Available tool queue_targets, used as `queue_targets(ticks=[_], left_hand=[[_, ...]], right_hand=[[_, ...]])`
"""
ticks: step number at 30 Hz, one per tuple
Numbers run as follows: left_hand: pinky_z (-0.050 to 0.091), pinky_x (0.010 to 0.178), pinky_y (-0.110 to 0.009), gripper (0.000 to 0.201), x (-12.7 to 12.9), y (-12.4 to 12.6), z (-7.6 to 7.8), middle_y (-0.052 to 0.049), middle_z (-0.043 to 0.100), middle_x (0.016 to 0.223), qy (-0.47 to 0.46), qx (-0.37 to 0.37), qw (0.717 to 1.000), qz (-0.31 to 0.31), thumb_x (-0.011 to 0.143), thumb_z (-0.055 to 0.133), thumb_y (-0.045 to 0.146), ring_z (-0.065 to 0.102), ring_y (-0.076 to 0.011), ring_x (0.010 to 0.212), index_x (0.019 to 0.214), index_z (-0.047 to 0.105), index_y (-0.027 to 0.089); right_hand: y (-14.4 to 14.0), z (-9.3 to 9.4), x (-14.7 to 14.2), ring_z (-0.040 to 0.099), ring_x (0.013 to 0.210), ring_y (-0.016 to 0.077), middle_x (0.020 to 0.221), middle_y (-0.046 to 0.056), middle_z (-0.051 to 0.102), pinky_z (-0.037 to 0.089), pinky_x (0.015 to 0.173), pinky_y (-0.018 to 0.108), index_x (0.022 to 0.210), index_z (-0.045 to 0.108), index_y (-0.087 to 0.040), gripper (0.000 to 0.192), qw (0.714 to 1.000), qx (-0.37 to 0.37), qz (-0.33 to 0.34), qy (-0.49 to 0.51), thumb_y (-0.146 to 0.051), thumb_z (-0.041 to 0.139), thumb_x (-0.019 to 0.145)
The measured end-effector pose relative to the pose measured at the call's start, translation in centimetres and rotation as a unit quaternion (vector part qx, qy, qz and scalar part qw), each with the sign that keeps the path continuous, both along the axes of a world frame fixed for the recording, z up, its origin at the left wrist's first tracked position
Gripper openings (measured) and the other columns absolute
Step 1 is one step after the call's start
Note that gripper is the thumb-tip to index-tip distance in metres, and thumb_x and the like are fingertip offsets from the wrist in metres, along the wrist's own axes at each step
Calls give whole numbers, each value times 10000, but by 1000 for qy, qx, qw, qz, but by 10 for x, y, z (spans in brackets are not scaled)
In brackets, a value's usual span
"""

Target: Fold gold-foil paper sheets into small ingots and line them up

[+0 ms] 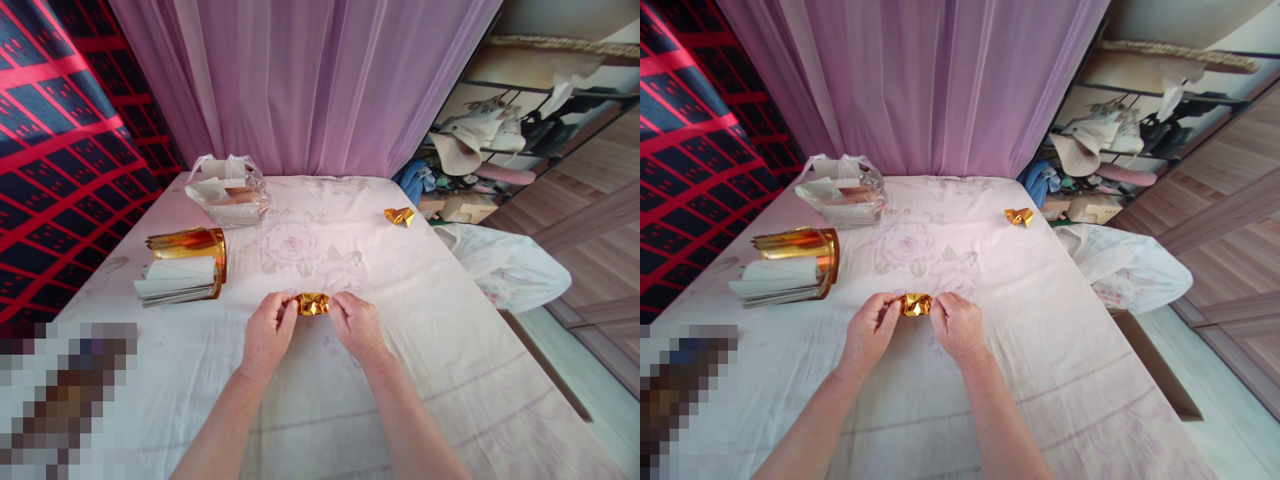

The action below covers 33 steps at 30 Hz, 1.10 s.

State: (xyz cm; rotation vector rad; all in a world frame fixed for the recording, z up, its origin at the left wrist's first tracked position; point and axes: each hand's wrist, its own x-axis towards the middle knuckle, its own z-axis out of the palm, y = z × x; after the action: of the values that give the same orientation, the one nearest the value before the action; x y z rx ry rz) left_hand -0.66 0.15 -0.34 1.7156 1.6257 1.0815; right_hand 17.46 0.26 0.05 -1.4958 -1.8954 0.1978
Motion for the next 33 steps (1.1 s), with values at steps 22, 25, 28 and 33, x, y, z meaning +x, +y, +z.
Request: queue_targets(ticks=[22,25,28,33], left_hand=[[457,609,-251,286,2,2,0,22,648,663,-17,-48,999,18,860,493,464,582,-134,575,804,633,220],[462,615,-262,300,3,2,0,13,658,673,-34,-51,997,49,861,483,477,609,-150,604,798,622,219],[470,618,-269,309,3,1,-1,6,667,685,-45,-46,995,76,868,480,486,628,-159,621,798,613,216],[469,608,-263,284,4,-1,-4,9,683,718,-14,-20,998,65,885,490,460,635,-150,618,818,619,216]], right_hand=[[0,-3,-5,560,579,119,636,8,613,364,576,226,707,583,-203,327,998,-7,21,59,-328,421,962],[-1,-3,-8,533,539,110,615,-3,597,347,547,227,693,567,-202,329,998,-25,23,54,-373,451,948],[-2,-4,-12,511,519,106,581,-13,563,337,534,227,647,519,-209,347,998,-34,31,47,-385,454,938],[-2,-5,-13,506,520,114,576,-5,551,340,529,237,635,509,-212,385,998,-29,30,38,-398,418,960]])
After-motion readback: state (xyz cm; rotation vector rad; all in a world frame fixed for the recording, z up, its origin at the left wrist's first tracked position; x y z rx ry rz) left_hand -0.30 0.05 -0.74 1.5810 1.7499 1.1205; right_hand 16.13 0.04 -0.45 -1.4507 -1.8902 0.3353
